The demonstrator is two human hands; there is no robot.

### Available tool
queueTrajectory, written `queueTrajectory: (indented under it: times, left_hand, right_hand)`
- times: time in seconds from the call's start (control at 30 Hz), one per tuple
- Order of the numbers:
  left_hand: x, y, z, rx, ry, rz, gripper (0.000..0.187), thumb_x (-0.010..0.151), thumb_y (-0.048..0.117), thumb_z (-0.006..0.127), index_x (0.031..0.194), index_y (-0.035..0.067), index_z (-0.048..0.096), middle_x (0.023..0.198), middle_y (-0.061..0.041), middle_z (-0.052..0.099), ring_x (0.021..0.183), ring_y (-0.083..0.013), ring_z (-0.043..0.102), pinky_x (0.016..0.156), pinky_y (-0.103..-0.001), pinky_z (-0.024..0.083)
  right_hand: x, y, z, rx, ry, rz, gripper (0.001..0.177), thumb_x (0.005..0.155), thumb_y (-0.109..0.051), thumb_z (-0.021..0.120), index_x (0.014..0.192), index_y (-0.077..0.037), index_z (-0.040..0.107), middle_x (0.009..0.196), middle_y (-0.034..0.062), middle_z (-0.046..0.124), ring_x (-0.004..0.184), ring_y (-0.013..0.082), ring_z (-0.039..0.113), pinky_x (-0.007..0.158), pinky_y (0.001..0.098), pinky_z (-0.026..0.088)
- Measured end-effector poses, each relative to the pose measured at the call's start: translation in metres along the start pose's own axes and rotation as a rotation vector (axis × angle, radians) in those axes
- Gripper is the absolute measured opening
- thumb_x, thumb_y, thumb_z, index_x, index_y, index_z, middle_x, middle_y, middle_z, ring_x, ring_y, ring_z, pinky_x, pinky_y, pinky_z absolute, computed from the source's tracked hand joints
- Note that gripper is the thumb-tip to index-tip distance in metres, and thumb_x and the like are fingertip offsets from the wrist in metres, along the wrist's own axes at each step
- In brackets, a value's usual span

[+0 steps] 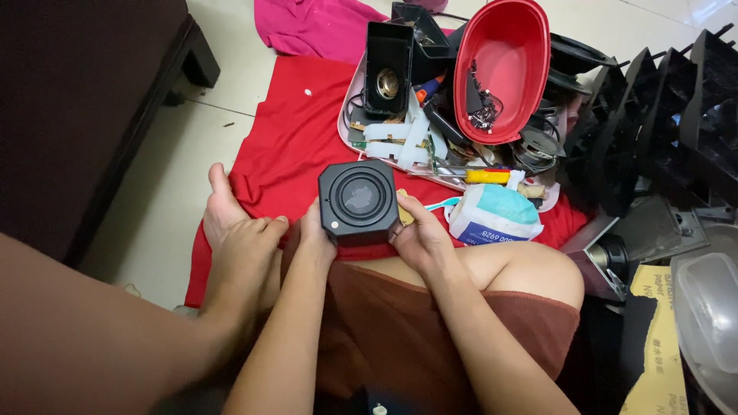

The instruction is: The person sands the edges of a small black speaker housing with a piece of sandpaper to smooth the surface.

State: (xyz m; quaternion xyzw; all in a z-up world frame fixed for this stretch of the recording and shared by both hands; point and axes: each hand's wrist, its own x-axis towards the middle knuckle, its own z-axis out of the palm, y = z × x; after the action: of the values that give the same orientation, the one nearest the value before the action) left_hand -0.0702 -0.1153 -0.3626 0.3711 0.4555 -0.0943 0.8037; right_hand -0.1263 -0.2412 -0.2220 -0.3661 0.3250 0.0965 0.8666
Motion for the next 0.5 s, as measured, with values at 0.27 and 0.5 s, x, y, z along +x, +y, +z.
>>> queueTrajectory:
  times: [0.27, 0.5]
  left_hand:
    - [-0.101, 0.095, -0.024, 0.535, -0.057, 0.491, 0.048, 0.065, 0.021, 0.066, 0.104, 0.0, 0.046, 0.085, -0.017, 0.056, 0.076, -0.0274, 0.055, 0.067, -0.036, 0.045]
    - [-0.041, 0.032, -0.003, 0.335, -0.07, 0.339, 0.082, 0.066, 0.02, 0.068, 0.131, 0.01, 0.019, 0.092, -0.016, 0.057, 0.082, -0.0251, 0.057, 0.069, -0.033, 0.048]
  right_hand:
    - [-0.011, -0.002, 0.009, 0.016, -0.007, -0.009, 0.019, 0.072, -0.008, 0.069, 0.071, -0.013, 0.051, 0.065, 0.0045, 0.052, 0.054, 0.0178, 0.052, 0.055, 0.0265, 0.04]
    - [-0.009, -0.002, 0.003, 0.037, -0.003, -0.006, 0.02, 0.069, -0.005, 0.069, 0.069, -0.012, 0.05, 0.063, 0.0043, 0.05, 0.053, 0.0167, 0.05, 0.055, 0.0275, 0.04]
